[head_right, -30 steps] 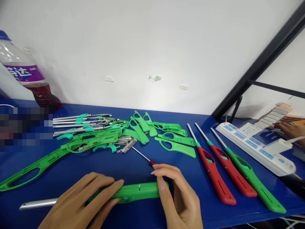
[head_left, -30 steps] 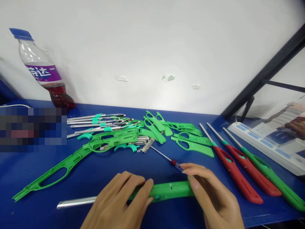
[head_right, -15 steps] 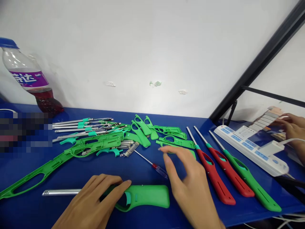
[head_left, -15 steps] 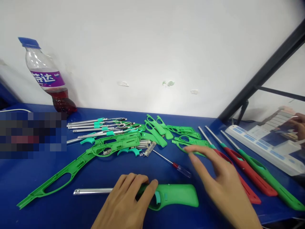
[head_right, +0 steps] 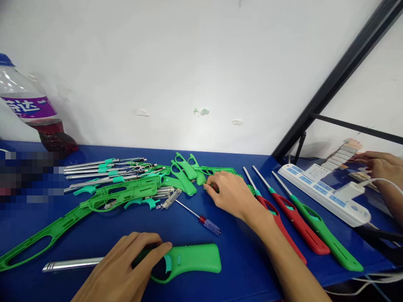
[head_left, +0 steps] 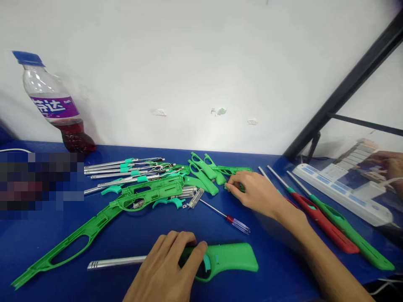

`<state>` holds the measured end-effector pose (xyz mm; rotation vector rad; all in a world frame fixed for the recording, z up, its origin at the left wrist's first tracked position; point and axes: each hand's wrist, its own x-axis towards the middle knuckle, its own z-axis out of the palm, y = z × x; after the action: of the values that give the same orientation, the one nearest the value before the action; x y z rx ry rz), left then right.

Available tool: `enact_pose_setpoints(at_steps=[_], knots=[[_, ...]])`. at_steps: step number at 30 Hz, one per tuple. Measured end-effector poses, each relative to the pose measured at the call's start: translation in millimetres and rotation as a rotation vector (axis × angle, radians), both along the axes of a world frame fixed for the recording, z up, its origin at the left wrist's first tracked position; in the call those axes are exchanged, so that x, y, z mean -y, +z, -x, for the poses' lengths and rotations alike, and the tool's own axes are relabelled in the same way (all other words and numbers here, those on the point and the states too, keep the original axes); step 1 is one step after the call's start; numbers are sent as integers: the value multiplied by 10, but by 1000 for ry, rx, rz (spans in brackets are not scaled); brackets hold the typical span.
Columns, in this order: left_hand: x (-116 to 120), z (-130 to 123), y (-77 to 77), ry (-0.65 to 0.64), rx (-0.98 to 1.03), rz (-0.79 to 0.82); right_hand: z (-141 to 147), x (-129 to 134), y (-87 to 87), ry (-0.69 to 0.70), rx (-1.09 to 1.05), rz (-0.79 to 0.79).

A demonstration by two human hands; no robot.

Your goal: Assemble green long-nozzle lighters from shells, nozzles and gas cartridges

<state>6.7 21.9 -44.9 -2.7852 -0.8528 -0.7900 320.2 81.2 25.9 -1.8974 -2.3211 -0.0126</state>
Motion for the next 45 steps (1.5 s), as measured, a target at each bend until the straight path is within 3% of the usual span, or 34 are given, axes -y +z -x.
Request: enact_pose_setpoints(at_steps=[11,27,45], knots=[[29,7,39,6,-16,28,-54,-54,-64,40,25,-50],[23,-14,61,17,-24,24,164,-14,-162,78,9,-92],[57,-64,134,40,-14,-20,120,-21,-126,69,-12,-108]])
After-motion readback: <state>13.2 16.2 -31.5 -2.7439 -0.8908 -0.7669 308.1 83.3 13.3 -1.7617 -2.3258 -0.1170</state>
